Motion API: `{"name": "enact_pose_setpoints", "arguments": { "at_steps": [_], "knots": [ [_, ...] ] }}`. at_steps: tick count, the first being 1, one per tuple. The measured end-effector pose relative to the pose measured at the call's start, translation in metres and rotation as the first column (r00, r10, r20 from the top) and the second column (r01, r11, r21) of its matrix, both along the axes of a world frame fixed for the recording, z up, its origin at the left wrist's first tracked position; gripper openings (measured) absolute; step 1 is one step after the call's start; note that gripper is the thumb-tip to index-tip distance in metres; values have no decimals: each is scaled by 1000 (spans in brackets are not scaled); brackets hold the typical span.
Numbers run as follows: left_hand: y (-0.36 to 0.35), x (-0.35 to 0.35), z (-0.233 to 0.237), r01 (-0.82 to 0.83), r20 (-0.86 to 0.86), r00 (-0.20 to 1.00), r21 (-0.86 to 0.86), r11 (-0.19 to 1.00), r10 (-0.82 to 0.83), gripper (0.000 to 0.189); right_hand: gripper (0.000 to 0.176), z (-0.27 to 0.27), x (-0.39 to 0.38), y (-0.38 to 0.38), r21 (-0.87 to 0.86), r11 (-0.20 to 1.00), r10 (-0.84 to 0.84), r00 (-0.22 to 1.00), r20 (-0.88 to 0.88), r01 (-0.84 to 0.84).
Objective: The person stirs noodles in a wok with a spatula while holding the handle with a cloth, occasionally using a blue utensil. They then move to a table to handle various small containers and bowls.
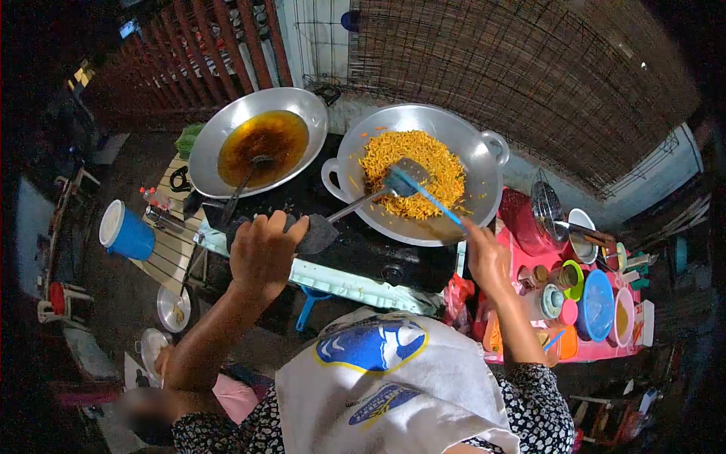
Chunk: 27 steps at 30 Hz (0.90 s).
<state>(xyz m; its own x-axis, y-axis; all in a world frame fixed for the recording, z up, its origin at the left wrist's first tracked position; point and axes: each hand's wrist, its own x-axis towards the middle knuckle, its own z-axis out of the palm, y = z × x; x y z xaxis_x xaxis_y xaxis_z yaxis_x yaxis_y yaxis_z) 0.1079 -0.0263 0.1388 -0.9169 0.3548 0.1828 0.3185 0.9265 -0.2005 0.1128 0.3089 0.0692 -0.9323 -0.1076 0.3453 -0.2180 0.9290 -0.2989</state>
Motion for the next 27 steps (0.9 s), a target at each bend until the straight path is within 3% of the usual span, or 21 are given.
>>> {"name": "enact_pose_setpoints", "arguments": {
  "at_steps": [2, 3, 5, 7, 10, 13, 14, 15, 16, 17, 21, 23, 24, 25, 27],
  "knots": [
    [-4, 1, -6, -1, -11, 1000, 3, 1000, 1, 44, 34, 2, -4, 10, 43, 973, -228, 971, 78, 225],
    [-5, 1, -8, 1, -28, 1000, 6, 1000, 0, 42, 34, 2, -2, 12, 42, 974, -226, 971, 76, 223],
    [-3, 0, -2, 15, -117, 993, -21, 1000, -18, 33, 34, 3, 5, 14, -174, 978, -122, 993, -8, 118],
    [0, 1, -1, 40, -192, 980, -44, 998, -48, 23, 31, -4, 13, 8, -120, 993, -21, 996, -85, 10],
    [-1, 1, -2, 74, -233, 970, -20, 997, -76, 24, 31, -9, 12, 10, 32, 997, -68, 998, 16, 67],
    [-3, 2, -5, 73, -184, 980, 6, 997, -71, 29, 29, -32, -4, 31, -116, 981, -162, 986, -33, 157],
    [-3, 3, -3, 75, -143, 987, 28, 997, -70, 33, 26, -38, -6, 33, -434, 889, -117, 989, 89, 145],
    [-1, 5, -3, 78, -98, 993, 53, 996, -72, 38, 24, -40, -6, 35, -699, 696, -37, 981, 191, 162],
    [1, 5, -4, 83, -92, 993, 56, 995, -78, 38, 21, -31, -3, 23, -863, 448, 61, 955, 290, 233],
    [2, 5, -5, 94, -56, 995, 112, 989, -88, 40, 17, -18, 1, 13, -873, 313, 98, 901, 422, 374],
    [4, 8, 0, 64, -16, 998, 194, 979, -62, 43, 15, -36, 13, 20, -865, 322, 191, 868, 457, 385],
    [-1, 8, 1, 31, -25, 999, 178, 984, -27, 42, 15, -55, 21, 39, -850, 445, 64, 936, 345, 283],
    [-3, 8, 1, 3, -33, 999, 162, 987, 3, 41, 17, -44, 28, 39, -806, 485, -40, 929, 368, 340],
    [-4, 8, 1, 1, -29, 1000, 163, 987, 4, 41, 17, -43, 31, 38, -804, 486, -39, 927, 372, 343],
    [-4, 6, 2, 9, -100, 995, 98, 995, 1, 39, 20, -41, 36, 39, -687, 693, -131, 975, 179, 220]
  ]
}}
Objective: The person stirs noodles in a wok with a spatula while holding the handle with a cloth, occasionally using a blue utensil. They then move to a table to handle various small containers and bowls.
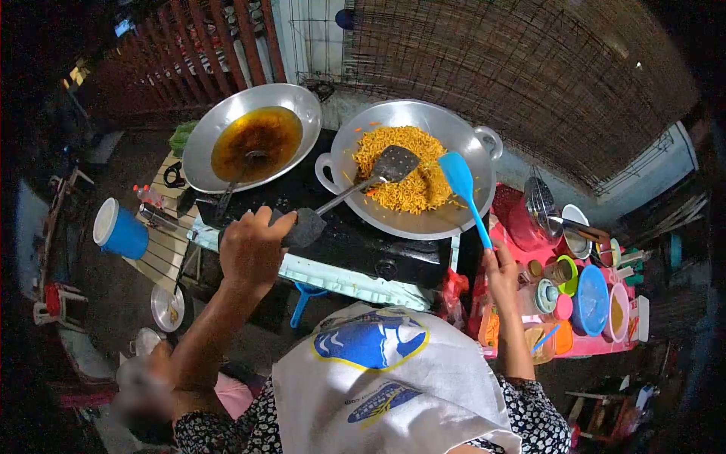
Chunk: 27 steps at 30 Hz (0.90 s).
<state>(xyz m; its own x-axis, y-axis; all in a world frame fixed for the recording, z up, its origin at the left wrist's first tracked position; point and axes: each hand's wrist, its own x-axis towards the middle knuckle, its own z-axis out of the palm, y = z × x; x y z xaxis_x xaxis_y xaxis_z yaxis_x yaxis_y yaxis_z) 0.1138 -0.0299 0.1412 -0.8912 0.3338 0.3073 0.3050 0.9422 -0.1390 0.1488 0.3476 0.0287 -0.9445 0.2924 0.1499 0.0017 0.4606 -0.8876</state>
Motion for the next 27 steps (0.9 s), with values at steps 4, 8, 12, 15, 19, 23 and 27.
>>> {"name": "enact_pose_setpoints", "arguments": {
  "at_steps": [4, 8, 12, 15, 19, 23, 27],
  "knots": [
    [4, -4, -6, 104, -108, 989, -5, 995, -104, 37, 23, 39, -2, -33, 612, 788, 145, 986, -87, -62],
    [1, 0, -5, 108, -73, 991, -20, 994, -109, 36, 24, 26, -21, -16, 630, 761, 5, 969, -246, 156],
    [-15, 2, -8, -37, 23, 999, 244, 969, 32, 35, 15, 28, -18, -11, 77, 997, -7, 991, -130, 17],
    [-37, 6, -18, -161, 80, 987, 449, 879, 140, 34, 11, 42, 4, -35, -362, 927, 159, 976, 152, -95],
    [-74, 20, -27, -288, 272, 957, 857, 426, 101, 27, 13, 33, 18, -74, -471, 853, 422, 827, 372, -223],
    [-101, 43, -30, -331, 330, 943, 942, 50, 30, 21, 16, -6, 5, -140, -534, 816, 484, 769, 417, -223],
    [-109, 68, -10, -385, 390, 921, 900, -204, -15, 22, 22, -55, -29, -214, -623, 778, 377, 857, 351, -87]
  ]
}}
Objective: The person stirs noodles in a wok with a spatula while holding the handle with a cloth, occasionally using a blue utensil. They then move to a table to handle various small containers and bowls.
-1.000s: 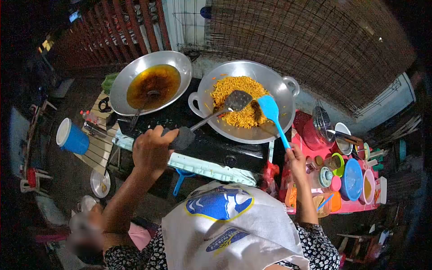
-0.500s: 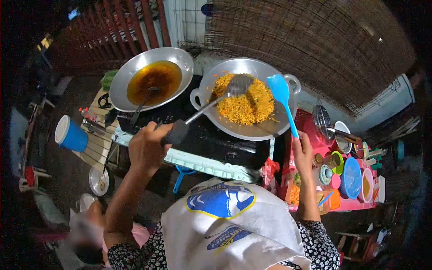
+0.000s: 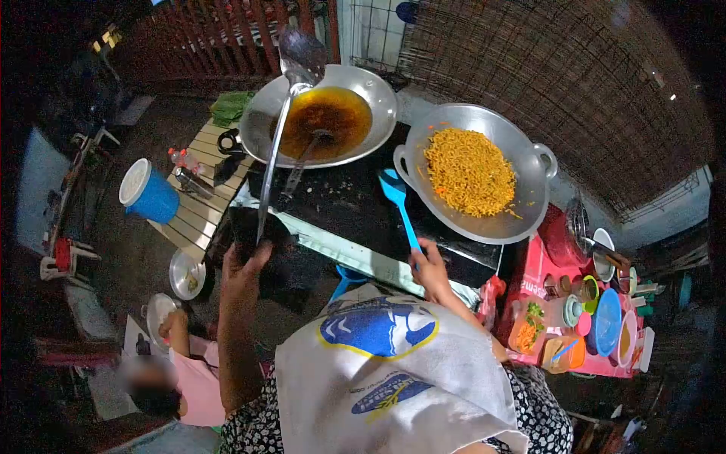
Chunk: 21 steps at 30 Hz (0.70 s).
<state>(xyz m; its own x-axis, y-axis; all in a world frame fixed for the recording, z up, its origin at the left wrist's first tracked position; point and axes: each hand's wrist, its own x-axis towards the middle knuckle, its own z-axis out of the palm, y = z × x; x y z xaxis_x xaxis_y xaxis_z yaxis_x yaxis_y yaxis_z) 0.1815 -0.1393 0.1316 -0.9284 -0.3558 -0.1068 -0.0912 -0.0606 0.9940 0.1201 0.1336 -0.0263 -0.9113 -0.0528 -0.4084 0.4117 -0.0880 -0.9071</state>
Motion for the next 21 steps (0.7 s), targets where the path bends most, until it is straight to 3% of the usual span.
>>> {"name": "enact_pose_setpoints", "arguments": {
  "at_steps": [1, 5, 7, 8, 9, 10, 11, 12, 13, 15, 16, 17, 19, 21],
  "knots": [
    [-4, 5, 1, -10, 14, 1000, 64, 998, 9, 23, 24, -2, -12, -18, -32, 998, -49, 998, 29, 50],
    [-30, 12, -16, 76, -104, 992, 27, 997, -73, 25, 25, -56, -69, -68, -71, 986, -155, 986, -55, 151],
    [-33, 17, -11, 35, -114, 993, -75, 997, -43, 25, 28, -71, -84, -83, -24, 977, -214, 975, -58, 213],
    [-40, 16, -5, 60, -35, 997, -66, 996, -63, 22, 39, -57, -82, -91, 253, 953, -147, 985, -96, 167],
    [-41, 18, -1, 84, 49, 996, -53, 995, -81, 19, 39, -65, -83, -87, 251, 953, -150, 984, -97, 170],
    [-43, 21, 0, 131, -33, 991, 54, 990, -130, 16, 46, -79, -85, -81, 343, 933, -79, 991, -108, 112],
    [-46, 19, -2, 139, -33, 990, 56, 989, -137, 16, 54, -87, -85, -78, 434, 899, -11, 994, -112, 59],
    [-48, 15, -7, 149, 67, 987, 11, 989, -149, 14, 56, -40, -71, -78, 502, 865, 57, 992, -109, 6],
    [-50, 11, -15, 166, 163, 974, -33, 986, -158, 13, 56, -34, -67, -76, 506, 863, 44, 993, -108, 17],
    [-59, 4, -33, 265, 127, 959, -95, 959, -253, 14, 54, -28, -59, -70, 556, 831, 133, 969, -208, 5],
    [-58, 1, -36, 301, 105, 949, -31, 953, -296, 15, 51, -23, -56, -68, 668, 744, 190, 955, -230, 13],
    [-57, -2, -39, 336, 80, 938, 31, 941, -338, 16, 51, -18, -53, -70, 669, 743, 173, 957, -231, 28],
    [-55, -10, -51, 380, 117, 918, 23, 925, -380, 18, 47, 2, -44, -80, 274, 955, 192, 941, -277, -114],
    [-46, -21, -64, 468, 115, 874, 64, 882, -472, 19, 47, 68, -23, -97, -120, 942, 288, 939, -186, -313]
  ]
}}
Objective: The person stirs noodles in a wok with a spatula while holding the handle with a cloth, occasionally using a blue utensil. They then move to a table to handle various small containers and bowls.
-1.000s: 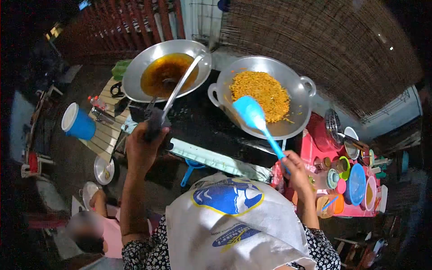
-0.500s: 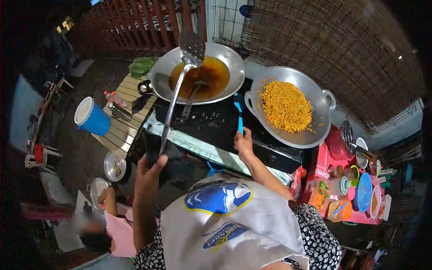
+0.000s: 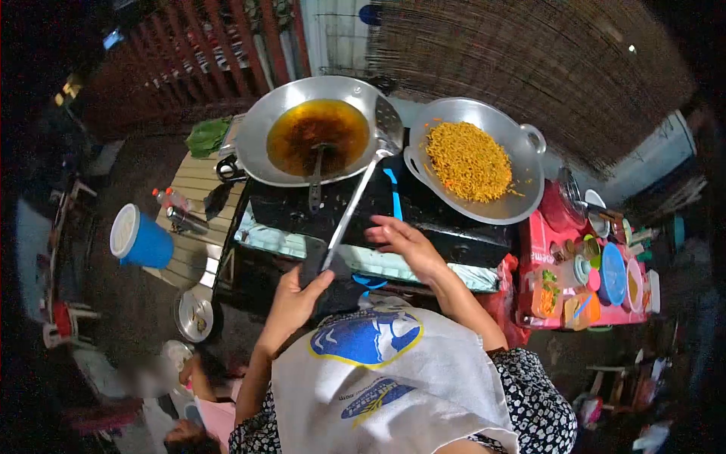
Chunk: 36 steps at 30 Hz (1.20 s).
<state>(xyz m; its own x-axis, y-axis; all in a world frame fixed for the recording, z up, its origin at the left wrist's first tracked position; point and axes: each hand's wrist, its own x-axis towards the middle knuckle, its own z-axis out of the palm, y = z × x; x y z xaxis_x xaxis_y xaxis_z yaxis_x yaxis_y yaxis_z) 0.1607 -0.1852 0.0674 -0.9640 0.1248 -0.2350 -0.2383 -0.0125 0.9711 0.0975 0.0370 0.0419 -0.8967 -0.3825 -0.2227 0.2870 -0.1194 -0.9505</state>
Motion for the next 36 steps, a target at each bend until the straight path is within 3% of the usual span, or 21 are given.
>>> {"name": "enact_pose_setpoints", "arguments": {
  "at_steps": [4, 8, 10, 12, 14, 16, 18, 19, 20, 21, 22, 23, 24, 25, 26, 27, 28, 29, 33, 35, 36],
  "knots": [
    [35, -13, -14, 226, -21, 973, -105, 969, -229, 21, 36, 18, 15, -31, -427, 883, -167, 981, 100, 194],
    [50, -24, -43, 353, 214, 918, -58, 934, -334, 27, 27, 21, 14, -8, -375, 838, -413, 910, 40, 397],
    [58, -21, -72, 54, 147, 983, 328, 943, -108, 30, 30, 34, 14, 27, -237, 843, -498, 867, -1, 483],
    [58, -18, -57, 13, 215, 971, 398, 917, -107, 32, 40, 45, 14, 84, 20, 817, -576, 816, 37, 576],
    [45, -21, -70, -5, 391, 878, 587, 810, -277, 32, 35, 48, 14, 138, 355, 734, -553, 813, -183, 579],
    [33, -20, -74, -42, 454, 842, 593, 804, -291, 31, 29, 71, 22, 173, 638, 516, -259, 815, -519, 571],
    [26, -16, -76, -250, 614, 659, 724, 643, -434, 30, 26, 112, 28, 197, 886, 165, 121, 882, -455, 434],
    [27, -12, -66, -252, 615, 660, 723, 643, -432, 30, 27, 124, 27, 201, 943, 56, 132, 934, -331, 327],
    [28, -6, -48, -156, 544, 783, 642, 750, -303, 32, 28, 139, 25, 203, 976, -54, 129, 971, -202, 211],
    [29, -2, -38, -81, 430, 884, 529, 845, -184, 33, 21, 170, 18, 171, 996, -84, -130, 991, 26, -37],
    [25, 2, -67, -83, 428, 886, 529, 845, -180, 33, 21, 164, 12, 175, 996, -83, -127, 992, 24, -34],
    [18, 5, -118, 77, 108, 983, 488, 869, -148, 35, 21, 149, 6, 180, 982, -184, 82, 997, -14, 29],
    [15, 5, -145, 212, -224, 966, 394, 894, -130, 36, 21, 134, -2, 185, 957, -269, 290, 957, -29, 110],
    [19, -2, -125, 206, -227, 966, 393, 896, -123, 36, 23, 121, -12, 175, 954, -228, 378, 920, -100, 197],
    [27, -15, -88, 45, 205, 959, 575, 817, -197, 36, 25, 90, -24, 179, 947, -105, 422, 876, -235, 305],
    [33, -22, -68, -184, 571, 755, 655, 732, -322, 36, 25, 78, -39, 158, 958, -88, 295, 926, -237, 273],
    [35, -25, -69, -186, 568, 759, 658, 730, -318, 36, 24, 53, -55, 154, 933, -50, 348, 881, -319, 358],
    [37, -28, -73, -219, 580, 769, 635, 741, -270, 35, 25, 34, -77, 146, 953, -125, 219, 945, -245, 276],
    [56, -37, -45, -257, 541, 813, 663, 703, -214, 34, 25, 22, -118, 167, 926, -114, 72, 932, -355, 361],
    [65, -47, -40, -215, 460, 863, 709, 672, -209, 37, 25, 27, -121, 203, 910, 48, 35, 910, -413, 411],
    [69, -51, -39, -169, 379, 902, 751, 638, -207, 39, 26, 53, -109, 200, 931, 50, -55, 932, -359, 362]
  ]
}}
